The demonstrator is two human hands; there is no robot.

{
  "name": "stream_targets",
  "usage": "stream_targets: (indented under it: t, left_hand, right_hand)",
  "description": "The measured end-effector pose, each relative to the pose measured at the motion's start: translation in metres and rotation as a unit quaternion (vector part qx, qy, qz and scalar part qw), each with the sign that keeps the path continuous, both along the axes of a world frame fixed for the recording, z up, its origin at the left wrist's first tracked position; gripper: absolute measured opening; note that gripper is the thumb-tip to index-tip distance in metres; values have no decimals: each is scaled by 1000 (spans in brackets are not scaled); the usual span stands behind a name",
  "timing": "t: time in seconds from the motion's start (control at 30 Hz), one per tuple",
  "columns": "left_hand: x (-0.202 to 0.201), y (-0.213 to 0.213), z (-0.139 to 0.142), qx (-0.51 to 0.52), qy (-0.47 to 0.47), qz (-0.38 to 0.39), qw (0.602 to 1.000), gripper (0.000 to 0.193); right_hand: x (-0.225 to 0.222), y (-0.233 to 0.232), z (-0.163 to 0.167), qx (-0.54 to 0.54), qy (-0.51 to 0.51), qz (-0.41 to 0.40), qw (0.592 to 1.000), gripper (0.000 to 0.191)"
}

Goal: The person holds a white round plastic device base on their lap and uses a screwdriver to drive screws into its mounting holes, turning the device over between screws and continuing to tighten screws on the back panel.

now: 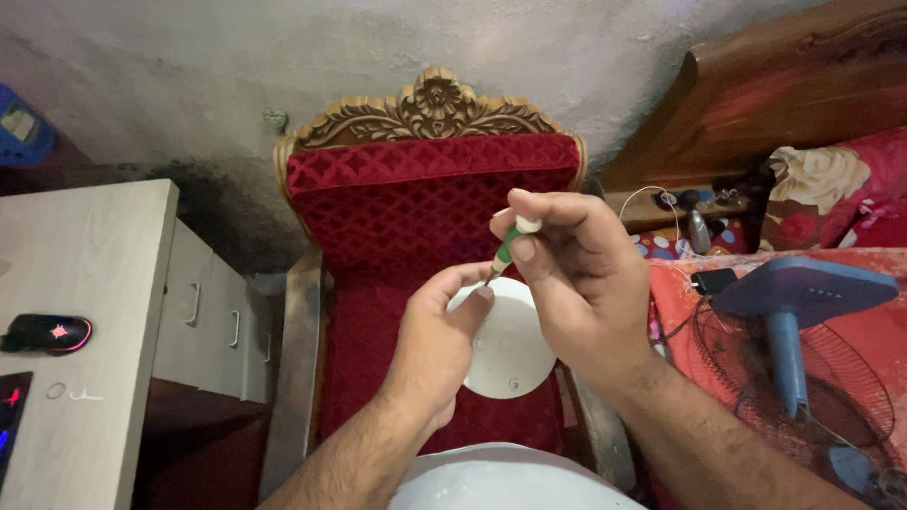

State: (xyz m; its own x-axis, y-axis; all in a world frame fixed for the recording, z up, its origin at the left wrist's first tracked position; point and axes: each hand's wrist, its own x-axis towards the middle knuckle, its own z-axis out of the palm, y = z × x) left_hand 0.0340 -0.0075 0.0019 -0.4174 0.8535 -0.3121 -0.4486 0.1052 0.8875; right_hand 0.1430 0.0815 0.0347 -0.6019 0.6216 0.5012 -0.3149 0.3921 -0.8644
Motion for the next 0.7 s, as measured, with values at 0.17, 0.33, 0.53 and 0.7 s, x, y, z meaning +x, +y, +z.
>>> stream_targets:
  t: [0.17,0.33,0.53,0.7]
  left_hand:
    - [2,3,2,18,-15,7,1000,29]
    - [0,5,6,9,4,2,1000,30]
    - [1,4,7,-2,28,12,1000,30]
    - [0,5,1,39,11,26,999,29]
  right_hand:
    - [-3,2,1,94,50,-23,994,34]
    - [1,8,3,32,56,7,998,30]
    - [5,7,9,-1,1,8,1000,31]
    - [6,8,6,49,36,1,998,31]
